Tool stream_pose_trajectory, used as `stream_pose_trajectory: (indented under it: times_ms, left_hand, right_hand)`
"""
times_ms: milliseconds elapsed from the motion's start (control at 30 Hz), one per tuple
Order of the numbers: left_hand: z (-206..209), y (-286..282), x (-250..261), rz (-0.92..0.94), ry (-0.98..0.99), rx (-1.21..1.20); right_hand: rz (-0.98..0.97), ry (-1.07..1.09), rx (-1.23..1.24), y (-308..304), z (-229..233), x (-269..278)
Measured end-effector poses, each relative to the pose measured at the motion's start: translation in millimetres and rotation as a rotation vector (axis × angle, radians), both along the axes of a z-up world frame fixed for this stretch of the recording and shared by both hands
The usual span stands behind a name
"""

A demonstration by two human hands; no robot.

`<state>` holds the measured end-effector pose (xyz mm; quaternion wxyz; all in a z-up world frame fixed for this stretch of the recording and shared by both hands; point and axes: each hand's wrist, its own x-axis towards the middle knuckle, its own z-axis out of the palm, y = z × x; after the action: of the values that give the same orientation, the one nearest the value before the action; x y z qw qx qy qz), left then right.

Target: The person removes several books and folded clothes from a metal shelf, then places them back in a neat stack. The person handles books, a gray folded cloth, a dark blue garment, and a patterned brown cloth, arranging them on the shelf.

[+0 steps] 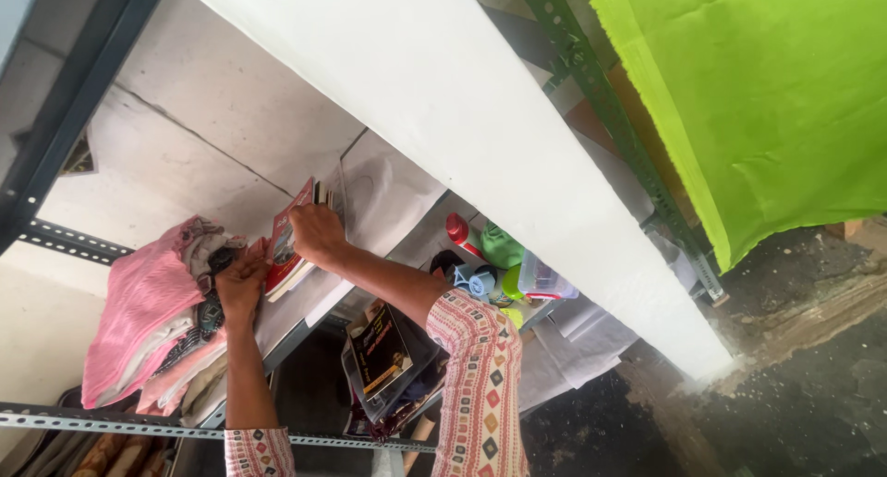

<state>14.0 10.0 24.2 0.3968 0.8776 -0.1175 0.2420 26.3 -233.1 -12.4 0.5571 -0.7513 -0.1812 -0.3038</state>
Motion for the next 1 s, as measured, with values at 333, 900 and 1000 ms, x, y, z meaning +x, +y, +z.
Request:
stream_pose_trajectory:
  times_ms: [333,900,1000]
  left_hand:
    - [-1.2,-7.0,-3.4,-0.083,-0.042,0.025]
    - [-40.7,25.5,-195.4,0.296,-0.676,0.536]
    - [-109.0,19.4,-208.5,-0.002,-0.785,0.544]
  right_hand:
    - [-0.152,0.062,-0.284,-6.7,4.9,-8.7]
    - [0.58,-0.879,0.084,62.9,-32.6,-118.8]
    - [0.446,-0.988,-0.187,88.4,-92.4,-142.2]
